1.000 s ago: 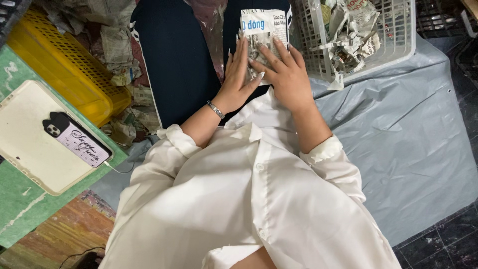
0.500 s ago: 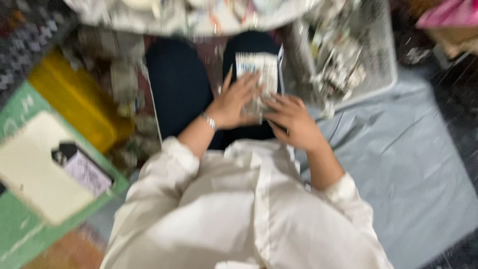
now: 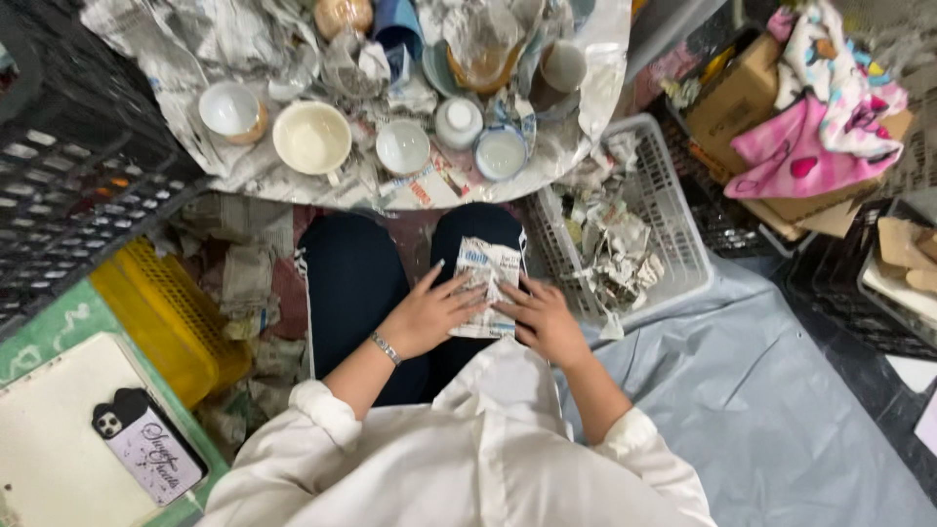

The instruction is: The person wraps individual ceramic dishes and glassware with newspaper while seated. They pick up each item, fold newspaper around it, and place the wrapped bundle into a nearby basket. The process is repeated for multiple items.

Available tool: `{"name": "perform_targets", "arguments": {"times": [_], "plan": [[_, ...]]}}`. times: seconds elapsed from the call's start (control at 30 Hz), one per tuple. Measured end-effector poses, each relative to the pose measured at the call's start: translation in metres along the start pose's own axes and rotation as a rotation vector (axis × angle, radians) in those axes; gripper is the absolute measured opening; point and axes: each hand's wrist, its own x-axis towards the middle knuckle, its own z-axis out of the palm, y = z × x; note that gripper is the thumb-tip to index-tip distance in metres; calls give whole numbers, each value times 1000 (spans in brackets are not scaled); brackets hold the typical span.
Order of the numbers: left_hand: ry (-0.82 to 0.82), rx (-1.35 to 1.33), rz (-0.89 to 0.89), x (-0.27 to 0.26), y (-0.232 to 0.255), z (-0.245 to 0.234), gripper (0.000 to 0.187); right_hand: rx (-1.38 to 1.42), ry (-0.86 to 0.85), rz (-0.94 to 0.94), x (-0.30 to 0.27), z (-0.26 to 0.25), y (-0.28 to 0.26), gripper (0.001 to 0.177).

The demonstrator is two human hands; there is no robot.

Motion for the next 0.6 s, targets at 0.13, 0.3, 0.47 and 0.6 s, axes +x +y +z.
{"name": "perform_targets", "arguments": {"times": [0.13, 0.3, 0.47, 0.6], "plan": [[43, -340, -29, -3, 8, -1, 76, 265, 107, 153, -18, 27, 6, 46], [273, -454, -182, -10, 24, 0, 44, 471, 281, 201, -32, 57, 10, 20], [262, -626, -596, -4, 34, 18, 27, 405, 562, 316, -18, 58, 3, 18], [424, -1227, -1058, 8, 45, 39, 31, 384, 552, 663, 7, 43, -20, 27]]}}
